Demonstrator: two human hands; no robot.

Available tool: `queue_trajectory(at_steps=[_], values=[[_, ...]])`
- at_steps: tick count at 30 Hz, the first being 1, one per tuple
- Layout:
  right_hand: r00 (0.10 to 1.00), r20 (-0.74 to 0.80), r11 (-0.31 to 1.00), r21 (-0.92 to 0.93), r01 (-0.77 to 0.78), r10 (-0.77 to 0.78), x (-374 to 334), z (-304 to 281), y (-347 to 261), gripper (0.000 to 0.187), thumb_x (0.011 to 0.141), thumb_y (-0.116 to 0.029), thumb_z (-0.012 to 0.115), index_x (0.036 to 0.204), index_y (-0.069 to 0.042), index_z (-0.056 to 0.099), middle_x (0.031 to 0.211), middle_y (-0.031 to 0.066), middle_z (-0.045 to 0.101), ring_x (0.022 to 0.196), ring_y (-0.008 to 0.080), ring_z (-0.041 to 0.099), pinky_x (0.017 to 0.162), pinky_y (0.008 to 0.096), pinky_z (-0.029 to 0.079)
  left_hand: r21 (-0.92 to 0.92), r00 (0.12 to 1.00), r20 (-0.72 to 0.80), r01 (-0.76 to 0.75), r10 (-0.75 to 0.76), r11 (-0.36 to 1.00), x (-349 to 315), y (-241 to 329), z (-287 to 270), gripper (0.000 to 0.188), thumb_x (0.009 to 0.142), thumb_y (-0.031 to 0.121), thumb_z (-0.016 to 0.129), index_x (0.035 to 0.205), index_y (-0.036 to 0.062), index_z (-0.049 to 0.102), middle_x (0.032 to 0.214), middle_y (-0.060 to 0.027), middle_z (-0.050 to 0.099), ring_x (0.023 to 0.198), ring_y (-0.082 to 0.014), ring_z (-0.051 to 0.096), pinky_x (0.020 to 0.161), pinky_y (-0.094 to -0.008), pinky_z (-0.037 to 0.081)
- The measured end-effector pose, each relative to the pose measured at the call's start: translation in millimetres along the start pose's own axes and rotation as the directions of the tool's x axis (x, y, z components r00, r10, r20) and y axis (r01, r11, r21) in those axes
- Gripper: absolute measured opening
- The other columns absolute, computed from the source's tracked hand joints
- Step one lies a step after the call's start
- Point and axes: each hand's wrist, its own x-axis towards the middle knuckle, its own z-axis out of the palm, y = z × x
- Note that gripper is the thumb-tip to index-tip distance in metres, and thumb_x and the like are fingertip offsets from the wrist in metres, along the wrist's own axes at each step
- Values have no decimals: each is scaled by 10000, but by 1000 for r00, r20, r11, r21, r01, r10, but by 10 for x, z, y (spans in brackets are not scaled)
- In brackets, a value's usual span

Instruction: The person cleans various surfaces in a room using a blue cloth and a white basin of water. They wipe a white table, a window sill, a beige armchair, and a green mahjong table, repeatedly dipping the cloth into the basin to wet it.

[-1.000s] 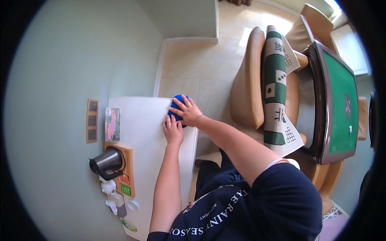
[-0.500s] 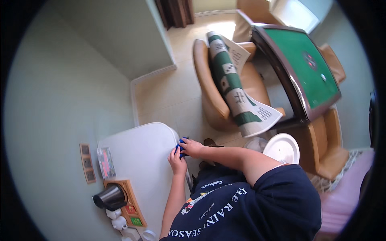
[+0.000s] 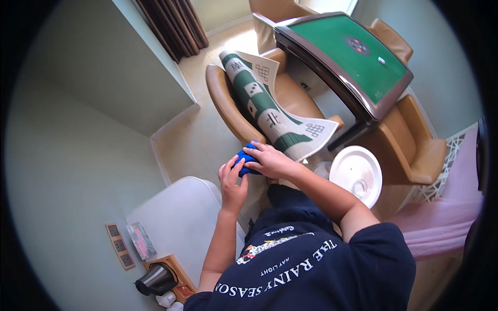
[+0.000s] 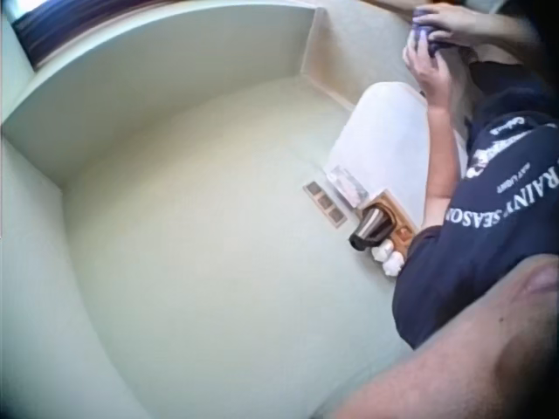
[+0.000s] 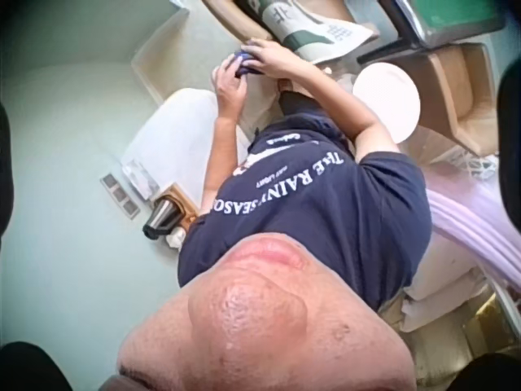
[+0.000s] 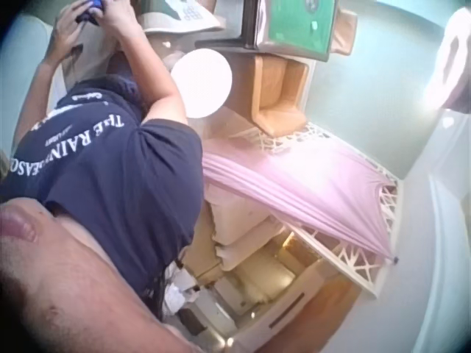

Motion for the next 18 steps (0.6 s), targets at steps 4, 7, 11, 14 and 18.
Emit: queue_trajectory(at_steps=[4,7,11,14,18], values=[[949,-282,977,-193,89,-143,444,27,57,714,901,-437,690,1525,-232,410,1620,214,223,1456,511,227,1187,564,227,-15,983,88,162,-160,987,224,-203,116,931,822,73,753,1594,283,277,1658,-248,-35,1526,-443,101,1187,-466,253],[992,-127,986,-159,-44,24,783,572,632,777,859,-511,700,1535,-294,385,1630,238,162,1426,568,230,1152,615,238,-157,906,274,372,-321,915,157,-575,359,1034,851,145,763,1619,319,92,1656,-238,-85,1533,-425,57,1154,-515,308],[968,-230,969,-201,-143,95,1028,1055,737,874,786,-593,725,1540,-327,373,1621,258,167,1376,620,256,1095,694,237,-303,744,417,655,-522,692,97,-848,409,869,949,284,687,1617,172,143,1631,-263,149,1520,-398,153,1150,-482,322],[976,-177,913,-363,-187,129,1260,1049,649,971,745,-435,811,1568,-341,305,1622,259,167,1363,601,299,1075,681,282,-417,666,465,746,-583,520,101,-1176,523,810,1007,350,613,1597,41,150,1612,-250,245,1467,-325,323,1175,-439,295],[982,-160,919,-363,-153,100,1487,1045,745,981,760,-366,800,1585,-307,273,1614,294,147,1339,596,341,1057,665,326,-462,588,539,805,-602,372,457,-1216,639,775,1042,426,517,1611,85,114,1636,-190,211,1492,-285,264,1176,-415,292]])
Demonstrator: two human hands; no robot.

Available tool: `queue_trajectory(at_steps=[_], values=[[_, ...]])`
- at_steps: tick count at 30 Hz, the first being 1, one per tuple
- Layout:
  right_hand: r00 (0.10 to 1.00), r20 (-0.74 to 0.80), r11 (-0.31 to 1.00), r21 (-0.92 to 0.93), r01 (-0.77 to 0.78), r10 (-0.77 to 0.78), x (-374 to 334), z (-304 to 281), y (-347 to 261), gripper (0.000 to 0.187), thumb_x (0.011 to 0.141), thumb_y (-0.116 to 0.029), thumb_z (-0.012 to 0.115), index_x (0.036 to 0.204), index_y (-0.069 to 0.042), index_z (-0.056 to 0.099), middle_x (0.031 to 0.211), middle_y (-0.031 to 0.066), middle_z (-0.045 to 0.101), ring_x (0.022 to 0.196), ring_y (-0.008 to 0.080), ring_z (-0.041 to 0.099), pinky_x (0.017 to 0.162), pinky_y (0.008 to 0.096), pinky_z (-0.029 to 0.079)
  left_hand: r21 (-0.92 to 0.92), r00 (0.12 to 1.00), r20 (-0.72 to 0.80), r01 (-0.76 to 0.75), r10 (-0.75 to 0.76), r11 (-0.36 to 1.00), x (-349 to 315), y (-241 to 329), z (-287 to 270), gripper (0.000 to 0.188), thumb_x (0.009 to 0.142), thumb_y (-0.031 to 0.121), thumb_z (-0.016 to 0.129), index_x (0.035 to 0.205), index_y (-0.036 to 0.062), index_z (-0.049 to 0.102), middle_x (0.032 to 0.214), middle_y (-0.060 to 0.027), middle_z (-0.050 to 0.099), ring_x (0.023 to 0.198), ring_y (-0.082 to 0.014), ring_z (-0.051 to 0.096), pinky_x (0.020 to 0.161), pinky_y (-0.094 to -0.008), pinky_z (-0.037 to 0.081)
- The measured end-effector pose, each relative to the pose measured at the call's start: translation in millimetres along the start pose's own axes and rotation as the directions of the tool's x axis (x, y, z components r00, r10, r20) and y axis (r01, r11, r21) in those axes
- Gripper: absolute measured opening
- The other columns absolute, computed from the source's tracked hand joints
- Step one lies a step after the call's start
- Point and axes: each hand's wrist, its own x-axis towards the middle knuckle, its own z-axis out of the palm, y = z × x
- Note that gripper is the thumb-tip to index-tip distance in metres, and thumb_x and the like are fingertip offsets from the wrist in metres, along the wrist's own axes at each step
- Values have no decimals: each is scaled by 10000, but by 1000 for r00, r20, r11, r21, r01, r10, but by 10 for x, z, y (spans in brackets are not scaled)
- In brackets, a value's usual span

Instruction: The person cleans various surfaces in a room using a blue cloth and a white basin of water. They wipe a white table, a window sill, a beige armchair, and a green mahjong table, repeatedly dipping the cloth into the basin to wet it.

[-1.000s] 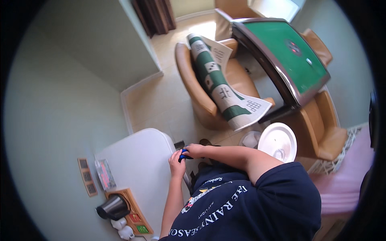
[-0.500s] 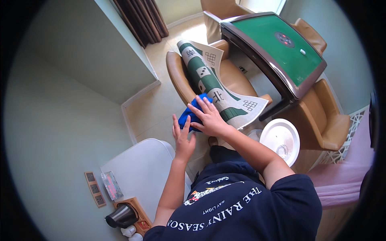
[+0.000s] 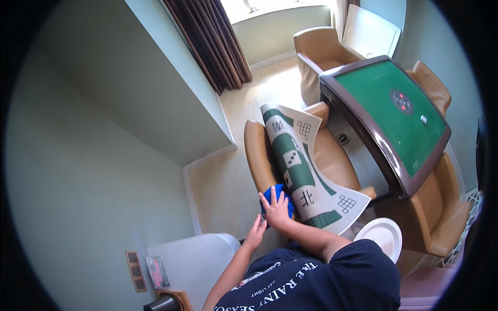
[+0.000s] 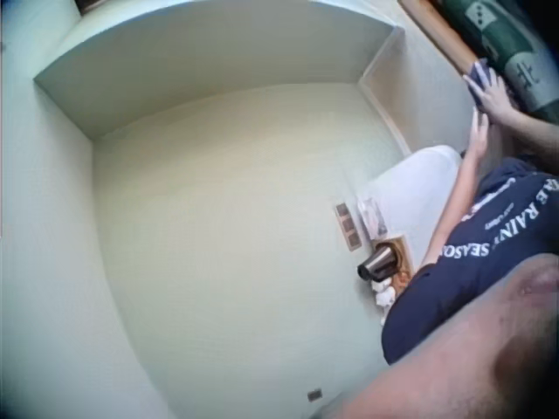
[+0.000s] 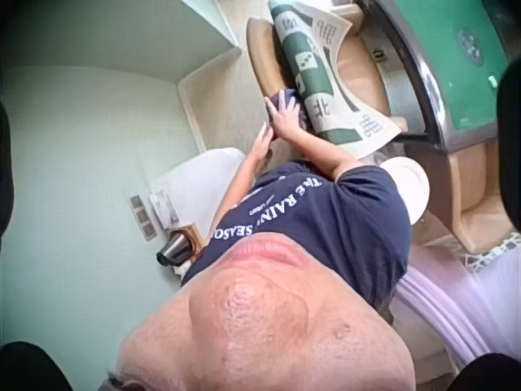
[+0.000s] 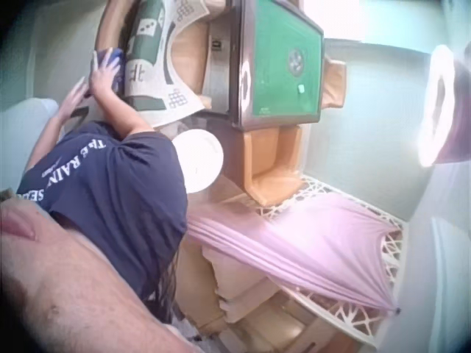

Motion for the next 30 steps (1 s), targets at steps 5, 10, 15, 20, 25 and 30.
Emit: queue_trajectory(at_steps=[5,10,15,20,25,30], values=[[991,129,991,124,-53,37,320,-49,-44,857,881,-374,668,1602,-337,208,1635,286,82,1369,612,292,1090,656,295,-67,996,-45,69,-72,995,259,386,95,786,1053,559,368,1612,81,89,1661,-145,142,1529,-275,157,1206,-414,233],[983,143,970,193,-146,120,779,81,-72,850,904,-366,644,1607,-328,168,1640,275,93,1381,574,320,1084,627,339,257,987,-74,-118,141,959,782,326,-87,790,1068,517,346,1576,-41,111,1659,-192,114,1539,-289,94,1238,-385,110],[972,144,960,184,-210,185,1065,114,-128,774,964,-375,566,1610,-325,143,1645,264,91,1380,556,342,1099,614,327,288,965,-101,-204,242,936,1317,442,-276,802,1056,525,365,1548,-80,178,1634,-247,160,1509,-357,189,1221,-428,173],[983,15,954,239,-181,182,1327,259,-107,698,983,-370,530,1597,-274,214,1615,286,151,1343,583,361,1071,611,365,342,926,-124,-297,356,891,1607,592,-291,787,1052,486,405,1538,-97,193,1623,-276,168,1498,-400,210,1212,-449,195],[964,-130,957,210,-202,232,2018,413,-113,705,968,-340,542,1588,-200,236,1619,245,172,1350,562,361,1079,588,371,433,903,-53,-364,427,825,2145,808,-680,696,1074,417,391,1566,-36,198,1642,-233,161,1529,-353,134,1232,-443,120],[933,-169,945,137,-298,319,2954,484,7,715,967,-336,539,1591,-193,220,1632,226,142,1389,550,311,1104,577,353,406,862,39,-476,506,780,2998,1225,-946,723,1053,427,446,1548,-55,234,1623,-278,183,1511,-407,171,1217,-472,170]])
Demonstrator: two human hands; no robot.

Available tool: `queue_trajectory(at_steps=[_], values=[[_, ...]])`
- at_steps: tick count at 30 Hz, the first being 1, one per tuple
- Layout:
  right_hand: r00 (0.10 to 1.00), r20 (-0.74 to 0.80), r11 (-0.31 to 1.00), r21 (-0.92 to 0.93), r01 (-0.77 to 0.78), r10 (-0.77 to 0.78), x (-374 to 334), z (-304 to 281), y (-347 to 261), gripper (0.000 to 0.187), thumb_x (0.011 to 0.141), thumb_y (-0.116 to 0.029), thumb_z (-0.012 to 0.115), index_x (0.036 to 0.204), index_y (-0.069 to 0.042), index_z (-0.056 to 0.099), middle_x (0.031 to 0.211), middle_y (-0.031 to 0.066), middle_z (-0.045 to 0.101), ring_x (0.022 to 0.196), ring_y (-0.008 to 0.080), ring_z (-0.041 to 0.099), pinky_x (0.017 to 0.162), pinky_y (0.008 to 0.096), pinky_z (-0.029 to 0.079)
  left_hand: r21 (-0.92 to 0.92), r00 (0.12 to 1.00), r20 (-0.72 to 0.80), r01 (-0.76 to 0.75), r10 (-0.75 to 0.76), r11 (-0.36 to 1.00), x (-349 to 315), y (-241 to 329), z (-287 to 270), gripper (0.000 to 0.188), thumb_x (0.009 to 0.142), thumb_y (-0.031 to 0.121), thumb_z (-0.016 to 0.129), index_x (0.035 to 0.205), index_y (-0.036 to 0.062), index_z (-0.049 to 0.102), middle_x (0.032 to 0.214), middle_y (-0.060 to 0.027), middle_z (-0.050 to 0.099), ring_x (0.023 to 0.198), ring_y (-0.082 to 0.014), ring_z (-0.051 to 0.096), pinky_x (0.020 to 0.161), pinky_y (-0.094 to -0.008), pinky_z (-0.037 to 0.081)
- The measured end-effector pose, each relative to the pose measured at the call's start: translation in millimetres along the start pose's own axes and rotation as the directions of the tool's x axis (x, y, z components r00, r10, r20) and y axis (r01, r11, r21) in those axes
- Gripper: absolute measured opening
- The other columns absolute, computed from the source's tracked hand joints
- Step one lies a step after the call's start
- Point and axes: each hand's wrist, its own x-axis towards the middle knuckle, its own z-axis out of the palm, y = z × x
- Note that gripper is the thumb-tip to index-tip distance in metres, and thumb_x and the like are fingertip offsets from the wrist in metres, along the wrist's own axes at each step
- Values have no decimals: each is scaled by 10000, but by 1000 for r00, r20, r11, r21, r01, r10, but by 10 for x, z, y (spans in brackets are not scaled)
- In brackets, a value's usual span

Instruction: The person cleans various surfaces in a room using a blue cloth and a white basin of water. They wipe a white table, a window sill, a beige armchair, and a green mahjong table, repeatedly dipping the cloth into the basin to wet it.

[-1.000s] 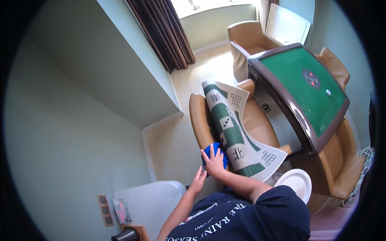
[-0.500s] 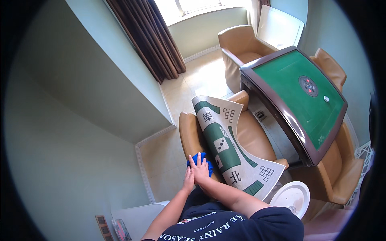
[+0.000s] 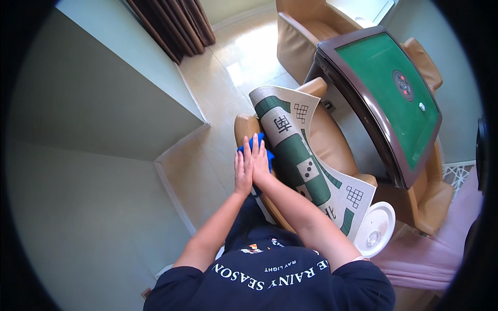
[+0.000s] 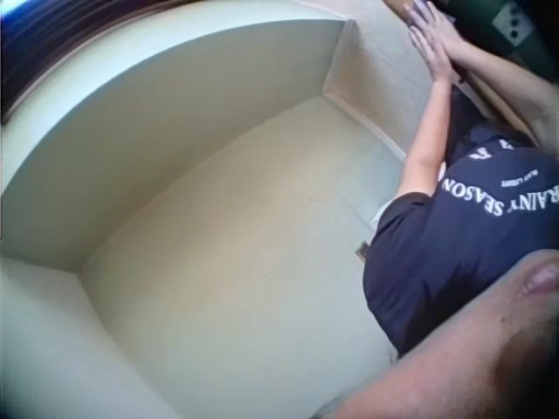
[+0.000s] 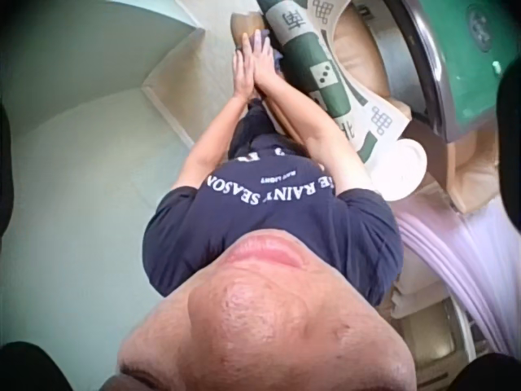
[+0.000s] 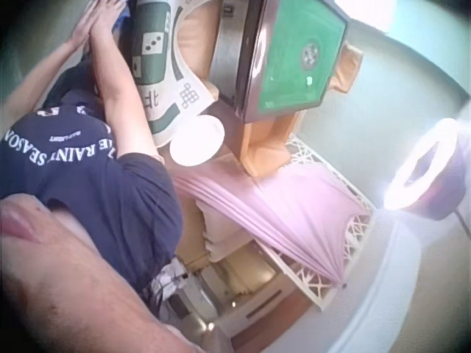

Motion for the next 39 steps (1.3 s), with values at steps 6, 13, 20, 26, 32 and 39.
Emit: queue_trajectory(at_steps=[6,13,20,26,32,39], values=[[992,123,986,-167,16,5,775,-33,-229,712,961,-310,547,1589,-325,211,1654,205,51,1446,566,167,1155,622,232,-278,986,73,164,-149,946,879,-273,-141,766,1038,490,456,1574,1,211,1613,-239,217,1484,-376,243,1207,-444,213],[979,201,978,-202,58,-17,1302,-221,-269,531,858,-370,633,1379,-291,568,1511,140,424,1373,414,391,1111,543,302,-480,895,345,427,-283,767,1410,-82,-426,823,1007,536,515,1575,12,232,1577,-177,303,1452,-290,325,1180,-384,290],[988,-114,990,-107,96,-108,1208,-212,-343,391,783,-285,708,1166,-205,694,1334,127,549,1264,391,479,1040,533,381,-282,744,484,631,-460,723,1444,-427,-660,615,1027,545,447,1531,209,336,1484,-38,467,1345,-221,438,1061,-521,343],[980,56,972,-131,196,-190,1421,-260,-264,291,803,-341,678,1028,-158,710,1199,97,615,1200,354,522,970,505,407,-244,572,673,770,-469,590,1883,-812,-954,339,1017,456,526,1214,185,581,1048,-4,655,937,-132,617,799,-345,473],[967,195,975,-115,189,-164,1797,-43,-196,192,835,-317,633,816,-172,757,806,84,676,784,304,664,684,430,531,90,525,673,642,-522,761,2459,-601,-1070,267,963,331,655,1087,97,620,849,-8,623,726,-119,555,661,-294,471],[956,289,997,32,-65,53,1882,-152,-273,406,954,-469,550,884,-145,784,825,122,718,760,327,687,680,457,527,206,337,915,79,-221,975,3275,-478,-1550,404,897,210,735,1228,10,620,1016,-133,720,922,-201,674,833,-340,537]])
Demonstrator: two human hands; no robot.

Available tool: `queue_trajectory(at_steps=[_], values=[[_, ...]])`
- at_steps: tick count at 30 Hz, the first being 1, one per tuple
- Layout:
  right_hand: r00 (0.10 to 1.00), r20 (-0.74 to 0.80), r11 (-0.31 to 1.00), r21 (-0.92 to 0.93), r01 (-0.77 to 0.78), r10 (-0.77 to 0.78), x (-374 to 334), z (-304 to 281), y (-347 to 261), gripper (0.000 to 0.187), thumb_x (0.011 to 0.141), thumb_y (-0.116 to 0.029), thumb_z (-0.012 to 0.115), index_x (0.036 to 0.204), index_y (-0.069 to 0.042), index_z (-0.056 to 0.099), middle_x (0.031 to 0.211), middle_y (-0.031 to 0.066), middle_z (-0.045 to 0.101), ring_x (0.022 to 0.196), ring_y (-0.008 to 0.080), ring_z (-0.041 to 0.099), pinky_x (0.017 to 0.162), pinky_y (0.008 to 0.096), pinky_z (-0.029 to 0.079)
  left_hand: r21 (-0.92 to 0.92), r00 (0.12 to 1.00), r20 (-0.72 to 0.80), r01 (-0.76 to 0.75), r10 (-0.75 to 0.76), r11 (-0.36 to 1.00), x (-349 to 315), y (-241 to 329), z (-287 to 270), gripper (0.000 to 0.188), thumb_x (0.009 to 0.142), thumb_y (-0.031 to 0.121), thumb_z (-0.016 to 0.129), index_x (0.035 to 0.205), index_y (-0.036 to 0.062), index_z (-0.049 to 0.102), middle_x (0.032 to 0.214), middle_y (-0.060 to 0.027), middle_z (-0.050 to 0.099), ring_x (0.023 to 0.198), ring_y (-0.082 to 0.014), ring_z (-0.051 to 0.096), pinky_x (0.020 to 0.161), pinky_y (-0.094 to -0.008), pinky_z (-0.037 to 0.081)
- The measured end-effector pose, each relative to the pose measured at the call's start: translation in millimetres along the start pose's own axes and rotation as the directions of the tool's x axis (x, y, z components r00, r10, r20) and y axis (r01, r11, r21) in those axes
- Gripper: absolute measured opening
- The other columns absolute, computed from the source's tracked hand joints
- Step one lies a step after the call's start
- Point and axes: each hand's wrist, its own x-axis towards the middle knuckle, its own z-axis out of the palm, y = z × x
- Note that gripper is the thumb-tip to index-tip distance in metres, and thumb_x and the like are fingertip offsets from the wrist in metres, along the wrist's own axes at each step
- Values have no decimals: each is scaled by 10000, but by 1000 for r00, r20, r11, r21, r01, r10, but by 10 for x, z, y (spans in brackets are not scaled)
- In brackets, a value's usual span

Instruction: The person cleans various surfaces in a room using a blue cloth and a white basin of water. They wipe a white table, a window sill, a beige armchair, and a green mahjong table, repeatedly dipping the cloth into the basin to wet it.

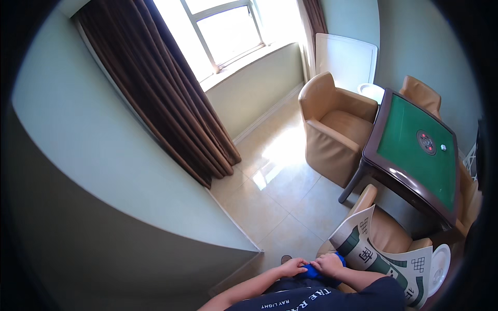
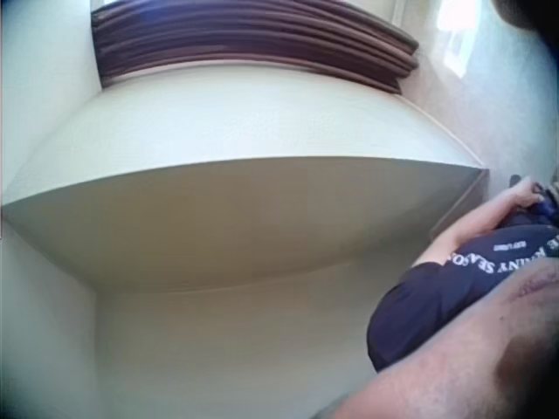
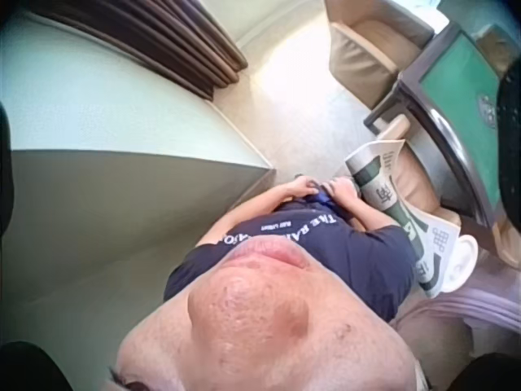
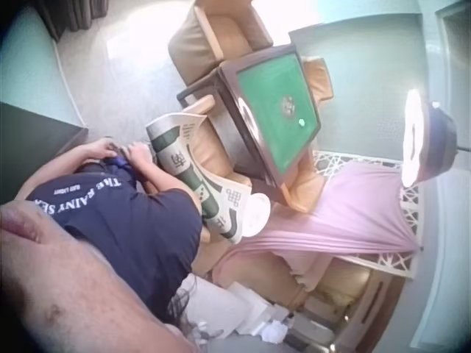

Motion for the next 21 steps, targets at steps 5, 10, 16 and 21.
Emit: queue_trajectory(at_steps=[5,10,16,21], values=[[984,55,956,234,-177,169,712,-25,-114,440,970,-486,544,999,-113,776,929,169,733,863,374,690,754,482,532,415,997,72,-6,-26,910,378,44,-752,311,829,214,731,1071,19,724,1057,-226,715,997,-366,690,864,-454,546],[983,-67,972,172,-159,173,1675,-162,-313,314,938,-420,600,1075,-182,751,1000,135,703,997,344,640,836,485,502,521,994,-93,96,-56,848,615,-93,-1823,298,769,238,702,1019,77,702,996,-196,708,939,-353,680,814,-450,540],[987,-151,998,-19,-65,61,2689,-107,-260,365,879,-177,641,1242,-209,664,1048,130,645,1006,363,611,836,497,500,522,978,-151,-43,142,852,940,-319,-3040,294,758,265,710,964,68,638,979,-190,682,944,-358,659,810,-444,521],[962,-104,966,-32,-258,254,3780,-161,486,247,797,-156,666,1039,-128,709,1059,145,617,1033,372,577,881,485,491,341,950,-296,5,102,940,1273,-209,-3798,288,849,220,705,1069,76,586,988,-192,674,956,-368,652,823,-445,512]])
